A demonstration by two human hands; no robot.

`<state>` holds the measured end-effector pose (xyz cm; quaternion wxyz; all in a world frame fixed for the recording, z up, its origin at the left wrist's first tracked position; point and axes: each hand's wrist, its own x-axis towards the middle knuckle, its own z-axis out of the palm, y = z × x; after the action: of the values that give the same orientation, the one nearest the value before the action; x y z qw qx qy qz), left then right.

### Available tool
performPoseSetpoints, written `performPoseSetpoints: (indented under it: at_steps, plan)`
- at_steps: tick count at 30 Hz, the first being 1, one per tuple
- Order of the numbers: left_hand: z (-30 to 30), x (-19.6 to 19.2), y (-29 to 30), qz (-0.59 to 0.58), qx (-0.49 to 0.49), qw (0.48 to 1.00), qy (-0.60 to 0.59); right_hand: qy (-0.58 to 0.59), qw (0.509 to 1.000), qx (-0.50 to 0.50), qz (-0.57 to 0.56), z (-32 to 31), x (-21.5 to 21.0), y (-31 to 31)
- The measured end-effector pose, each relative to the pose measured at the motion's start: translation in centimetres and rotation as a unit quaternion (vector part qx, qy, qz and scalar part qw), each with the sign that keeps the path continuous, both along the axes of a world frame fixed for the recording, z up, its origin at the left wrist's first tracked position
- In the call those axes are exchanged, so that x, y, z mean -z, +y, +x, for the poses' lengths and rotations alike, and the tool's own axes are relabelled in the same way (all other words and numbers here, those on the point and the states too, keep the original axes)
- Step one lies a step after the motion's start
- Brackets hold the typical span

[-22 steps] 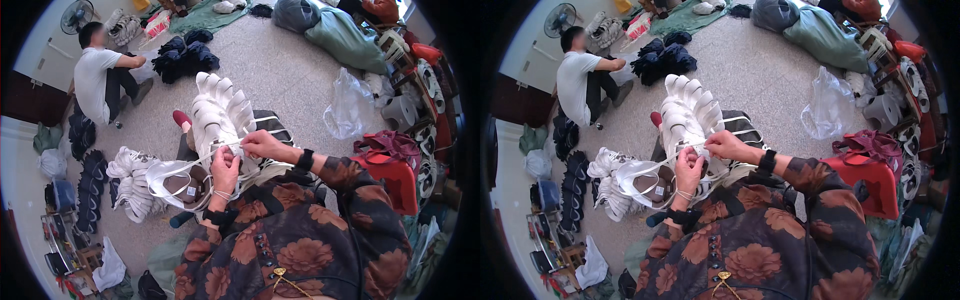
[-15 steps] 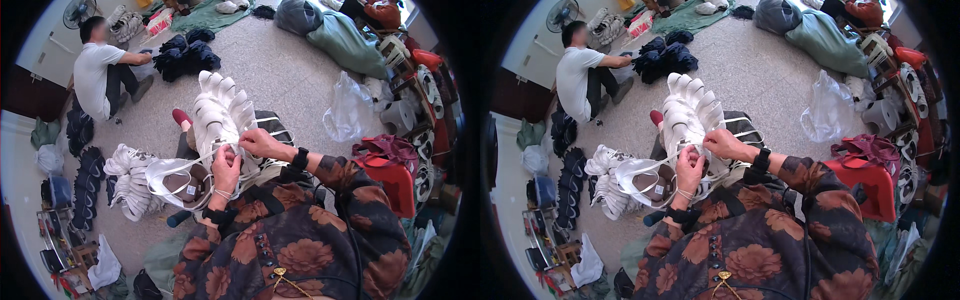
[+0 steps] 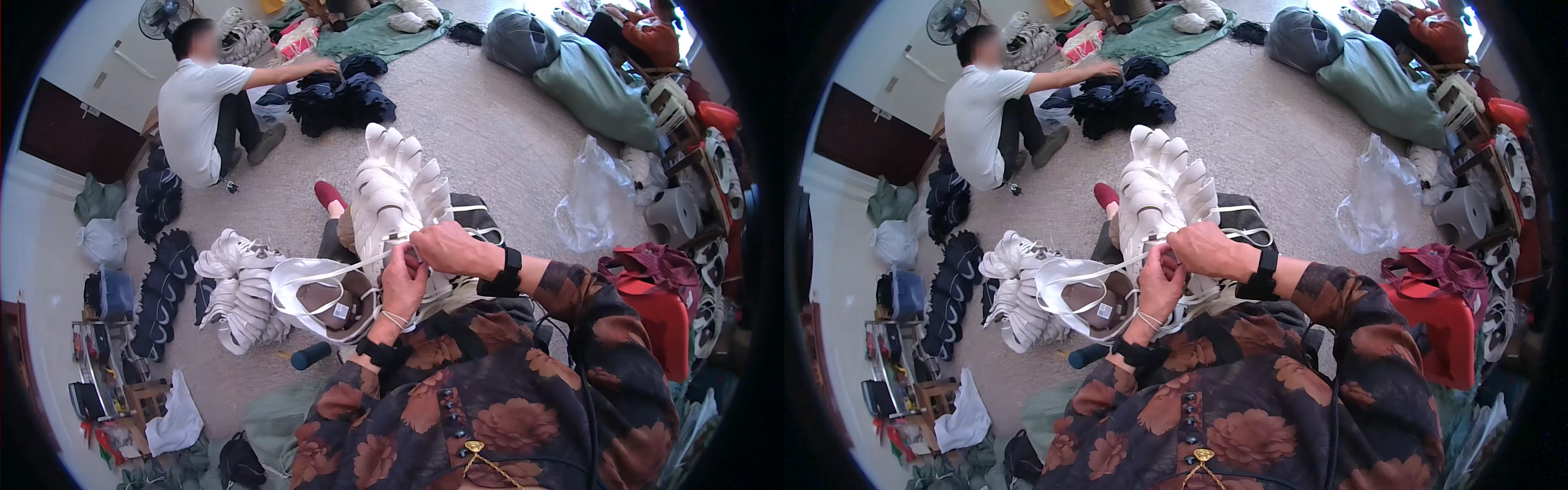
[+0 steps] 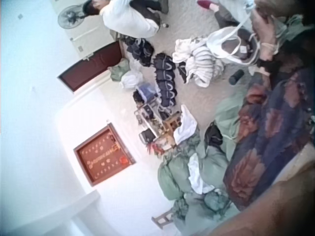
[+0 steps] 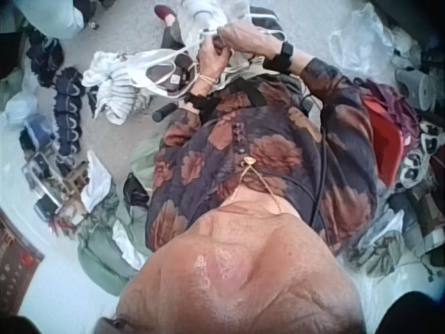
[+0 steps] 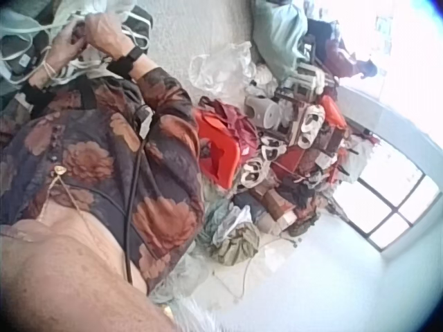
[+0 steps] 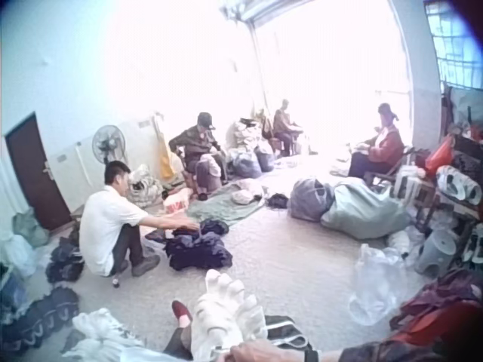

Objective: Manually assembling and lacing white shoe components in a manufacturing workspace.

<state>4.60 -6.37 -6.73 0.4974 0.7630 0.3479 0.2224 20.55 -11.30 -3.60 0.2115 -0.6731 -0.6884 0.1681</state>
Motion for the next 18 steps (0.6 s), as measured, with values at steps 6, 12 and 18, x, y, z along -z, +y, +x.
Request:
performPoseSetpoints:
  at_steps: [6,12,18]
  plan:
    - [-0.4,0.3,0.8,-0.053,0.017,0.998,-0.002,0.108,0.991,0.040,0.073,0.6,1.0,-1.3]
    - [-0.6,0.9,1.0,-0.106,0.000,0.993,-0.055,0.180,0.978,0.065,0.081,-0.1,2.2,-1.4]
    - [-0.1,0.1,0.6,-0.091,-0.008,0.994,-0.058,0.176,0.978,0.092,0.063,-0.6,2.3,-2.0]
